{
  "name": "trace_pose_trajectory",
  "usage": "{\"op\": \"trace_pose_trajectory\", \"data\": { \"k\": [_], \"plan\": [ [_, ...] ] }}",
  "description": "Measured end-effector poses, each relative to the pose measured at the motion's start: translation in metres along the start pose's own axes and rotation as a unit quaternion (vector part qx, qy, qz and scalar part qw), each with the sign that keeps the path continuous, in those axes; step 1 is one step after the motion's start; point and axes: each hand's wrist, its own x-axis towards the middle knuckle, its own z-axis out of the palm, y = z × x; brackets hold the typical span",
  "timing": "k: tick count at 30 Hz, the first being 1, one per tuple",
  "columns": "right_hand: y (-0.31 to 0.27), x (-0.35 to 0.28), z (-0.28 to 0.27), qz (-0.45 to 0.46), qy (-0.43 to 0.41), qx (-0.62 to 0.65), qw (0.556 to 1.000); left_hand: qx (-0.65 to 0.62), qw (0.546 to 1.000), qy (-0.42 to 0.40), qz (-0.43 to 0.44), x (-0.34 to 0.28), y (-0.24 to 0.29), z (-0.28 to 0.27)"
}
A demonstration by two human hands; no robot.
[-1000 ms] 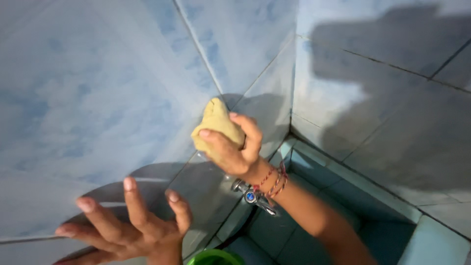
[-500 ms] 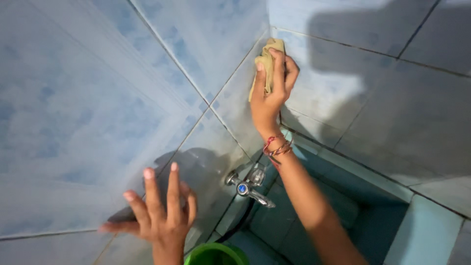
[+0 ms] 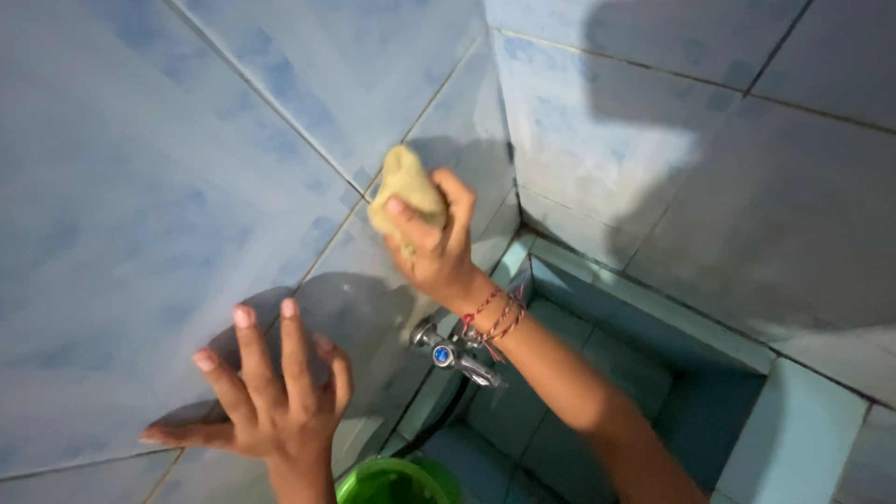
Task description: The person wipes the tiled walls and a soap dish in a bathroom using a cloth, reaching various heights and corners.
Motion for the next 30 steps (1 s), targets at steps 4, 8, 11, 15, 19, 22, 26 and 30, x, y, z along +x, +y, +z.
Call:
{"op": "trace_pose_trajectory", "data": {
  "k": [4, 8, 11, 15, 19, 22, 26, 30],
  "plan": [
    [0.023, 0.001, 0.004, 0.077, 0.061, -0.027, 0.995, 0.010, 1.000, -0.010, 0.000, -0.005, -0.001, 0.002],
    [0.059, -0.003, -0.006, 0.209, 0.099, -0.065, 0.971, 0.018, 0.999, -0.028, 0.004, -0.009, -0.006, 0.005],
    [0.074, -0.025, -0.007, 0.237, 0.112, -0.075, 0.962, 0.034, 0.998, -0.059, 0.007, -0.014, -0.008, 0.007],
    [0.073, -0.043, -0.007, 0.270, 0.113, -0.083, 0.953, 0.050, 0.996, -0.067, 0.003, -0.015, -0.008, 0.009],
    [0.050, -0.018, -0.013, 0.302, 0.112, -0.065, 0.944, 0.022, 0.999, -0.043, 0.010, -0.012, -0.009, 0.009],
    [0.024, 0.025, -0.013, 0.260, 0.120, -0.054, 0.957, 0.033, 0.998, -0.061, 0.006, -0.008, -0.005, 0.006],
    [0.019, 0.096, -0.015, 0.190, 0.128, -0.065, 0.971, -0.007, 1.000, -0.015, 0.007, -0.004, -0.004, 0.003],
    [0.031, 0.119, -0.019, 0.122, 0.134, -0.052, 0.982, -0.011, 1.000, -0.012, 0.000, -0.004, 0.000, 0.003]
  ]
}}
